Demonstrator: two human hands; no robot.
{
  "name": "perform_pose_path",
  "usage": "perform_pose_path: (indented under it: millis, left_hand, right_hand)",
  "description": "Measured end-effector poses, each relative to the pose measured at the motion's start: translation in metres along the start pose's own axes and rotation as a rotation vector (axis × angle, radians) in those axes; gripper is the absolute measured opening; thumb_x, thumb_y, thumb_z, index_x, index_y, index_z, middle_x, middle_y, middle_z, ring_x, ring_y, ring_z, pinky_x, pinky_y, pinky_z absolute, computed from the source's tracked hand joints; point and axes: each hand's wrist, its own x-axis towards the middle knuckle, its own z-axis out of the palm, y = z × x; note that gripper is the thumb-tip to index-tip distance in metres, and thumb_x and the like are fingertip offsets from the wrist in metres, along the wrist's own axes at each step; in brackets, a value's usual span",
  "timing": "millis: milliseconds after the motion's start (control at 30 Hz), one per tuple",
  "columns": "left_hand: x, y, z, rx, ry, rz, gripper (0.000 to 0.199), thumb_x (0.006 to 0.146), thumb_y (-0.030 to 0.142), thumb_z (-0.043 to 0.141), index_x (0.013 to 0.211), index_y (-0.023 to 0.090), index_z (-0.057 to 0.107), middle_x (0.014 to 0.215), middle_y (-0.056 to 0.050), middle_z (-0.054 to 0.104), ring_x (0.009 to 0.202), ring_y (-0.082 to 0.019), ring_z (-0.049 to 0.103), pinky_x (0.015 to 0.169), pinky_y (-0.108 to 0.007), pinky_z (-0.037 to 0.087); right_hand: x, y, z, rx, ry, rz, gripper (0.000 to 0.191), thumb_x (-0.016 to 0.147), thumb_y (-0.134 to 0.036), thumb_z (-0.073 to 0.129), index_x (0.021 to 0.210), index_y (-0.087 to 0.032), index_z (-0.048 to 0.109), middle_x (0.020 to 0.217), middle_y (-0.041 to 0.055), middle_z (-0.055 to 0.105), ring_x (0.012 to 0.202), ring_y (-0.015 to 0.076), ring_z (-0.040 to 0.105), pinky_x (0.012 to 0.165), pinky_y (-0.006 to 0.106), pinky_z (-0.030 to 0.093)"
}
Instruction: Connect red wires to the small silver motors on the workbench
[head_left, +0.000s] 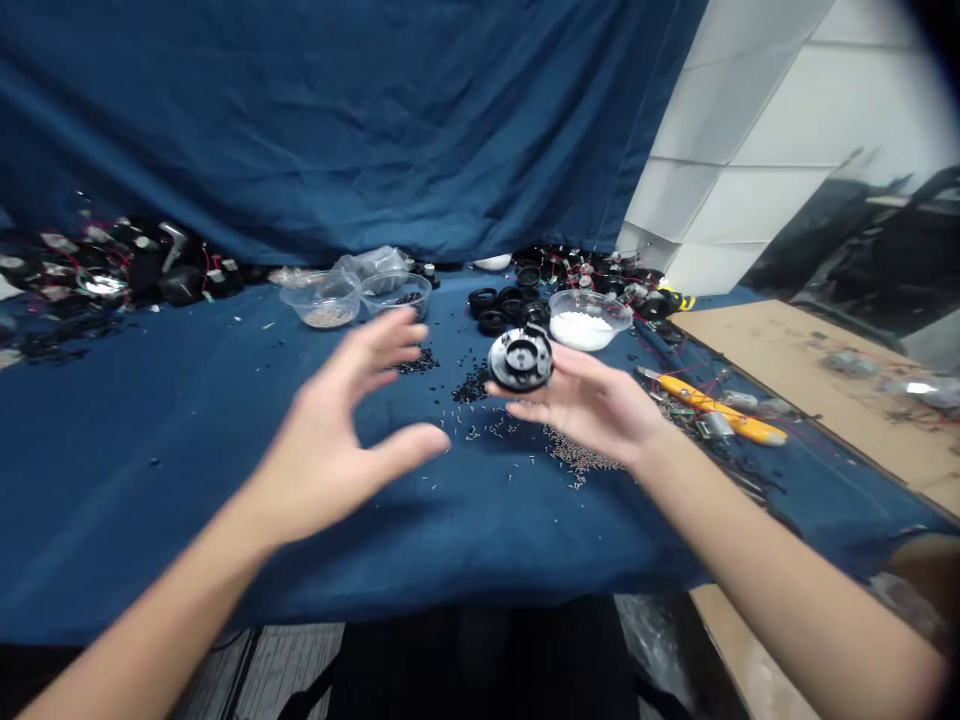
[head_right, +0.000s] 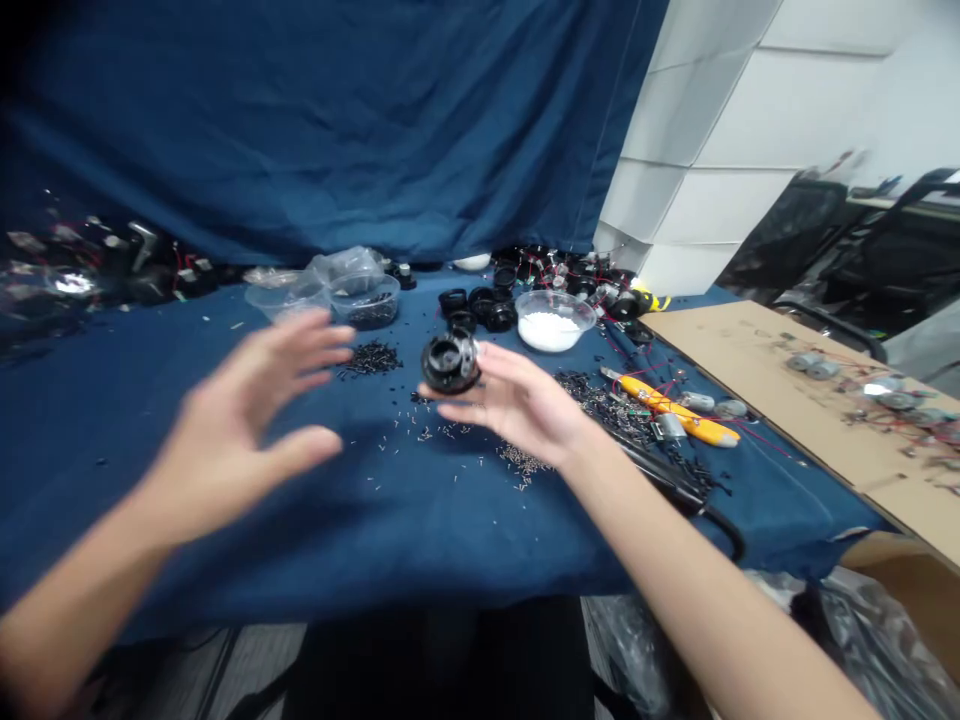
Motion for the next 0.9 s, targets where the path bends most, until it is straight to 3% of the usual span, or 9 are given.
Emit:
perform_pose_path:
  millis: [67, 100, 267, 433, 567, 667, 800, 900]
  left_hand:
    - [0.005, -0.001, 0.019, -0.065, -0.029, 0.047, 0.095, 0.071, 0.044, 0.082, 0.148, 0.023, 0.03, 0.146, -0.008, 0.046, 0.129, -0.027, 0.048, 0.11, -0.045, 0.04]
    - [0.007, 0.0, 0.029, -0.092, -0.032, 0.084, 0.096, 0.068, 0.043, 0.085, 0.146, 0.023, 0.034, 0.144, -0.007, 0.048, 0.128, -0.026, 0.05, 0.11, -0.041, 0.04]
    - [0.017, 0.004, 0.056, -0.083, -0.002, 0.278, 0.062, 0.068, 0.031, 0.085, 0.121, 0.015, 0.058, 0.113, -0.006, 0.068, 0.102, -0.019, 0.065, 0.095, -0.029, 0.05]
    - [0.027, -0.001, 0.058, -0.034, 0.06, 0.452, 0.059, 0.067, 0.031, 0.086, 0.112, 0.005, 0.06, 0.108, -0.014, 0.068, 0.101, -0.02, 0.063, 0.092, -0.03, 0.049]
    - [0.034, -0.014, 0.064, -0.032, 0.058, 0.442, 0.061, 0.067, 0.028, 0.086, 0.115, 0.004, 0.058, 0.111, -0.017, 0.067, 0.104, -0.022, 0.062, 0.093, -0.032, 0.049]
    - [0.033, -0.021, 0.066, -0.061, 0.041, 0.42, 0.064, 0.061, 0.028, 0.088, 0.114, 0.007, 0.058, 0.106, -0.013, 0.068, 0.099, -0.021, 0.064, 0.09, -0.031, 0.05]
    - [0.025, -0.017, 0.069, -0.094, 0.032, 0.243, 0.069, 0.058, 0.033, 0.088, 0.116, 0.017, 0.055, 0.096, -0.003, 0.067, 0.086, -0.016, 0.064, 0.077, -0.027, 0.053]
    - [0.022, -0.019, 0.075, -0.057, 0.046, 0.17, 0.066, 0.059, 0.031, 0.086, 0.115, 0.021, 0.053, 0.097, -0.001, 0.065, 0.085, -0.016, 0.063, 0.076, -0.027, 0.053]
  right_hand:
    - [-0.015, 0.004, 0.018, 0.241, -0.06, 0.039, 0.031, 0.094, -0.037, 0.049, 0.122, -0.024, 0.054, 0.127, 0.0051, 0.061, 0.114, 0.0244, 0.063, 0.096, 0.041, 0.051]
    - [-0.021, 0.006, 0.025, 0.307, -0.077, 0.052, 0.029, 0.093, -0.035, 0.052, 0.119, -0.023, 0.056, 0.123, 0.0047, 0.063, 0.112, 0.0251, 0.064, 0.096, 0.041, 0.051]
    - [-0.037, 0.016, 0.035, 0.524, -0.112, 0.026, 0.02, 0.091, -0.026, 0.057, 0.108, -0.019, 0.062, 0.105, 0.0051, 0.068, 0.099, 0.0204, 0.067, 0.087, 0.034, 0.053]
    - [-0.033, 0.023, 0.027, 0.627, -0.122, 0.036, 0.014, 0.093, -0.022, 0.054, 0.102, -0.017, 0.063, 0.094, 0.0045, 0.067, 0.086, 0.0159, 0.066, 0.081, 0.031, 0.053]
    - [-0.022, 0.031, 0.021, 0.679, -0.094, 0.067, 0.011, 0.092, -0.022, 0.056, 0.097, -0.016, 0.064, 0.088, 0.0026, 0.065, 0.078, 0.0122, 0.064, 0.073, 0.024, 0.053]
    - [-0.02, 0.034, 0.021, 0.736, -0.079, 0.127, 0.008, 0.09, -0.023, 0.061, 0.093, -0.016, 0.065, 0.081, 0.0004, 0.062, 0.071, 0.0087, 0.062, 0.069, 0.02, 0.052]
    - [-0.026, 0.031, 0.024, 0.763, -0.044, 0.229, 0.012, 0.09, -0.024, 0.064, 0.097, -0.015, 0.066, 0.081, 0.0, 0.06, 0.077, 0.0055, 0.063, 0.074, 0.014, 0.051]
    - [-0.025, 0.038, 0.021, 0.688, 0.027, 0.201, 0.018, 0.092, -0.028, 0.063, 0.107, -0.018, 0.064, 0.089, 0.0004, 0.062, 0.083, 0.0049, 0.065, 0.075, 0.012, 0.051]
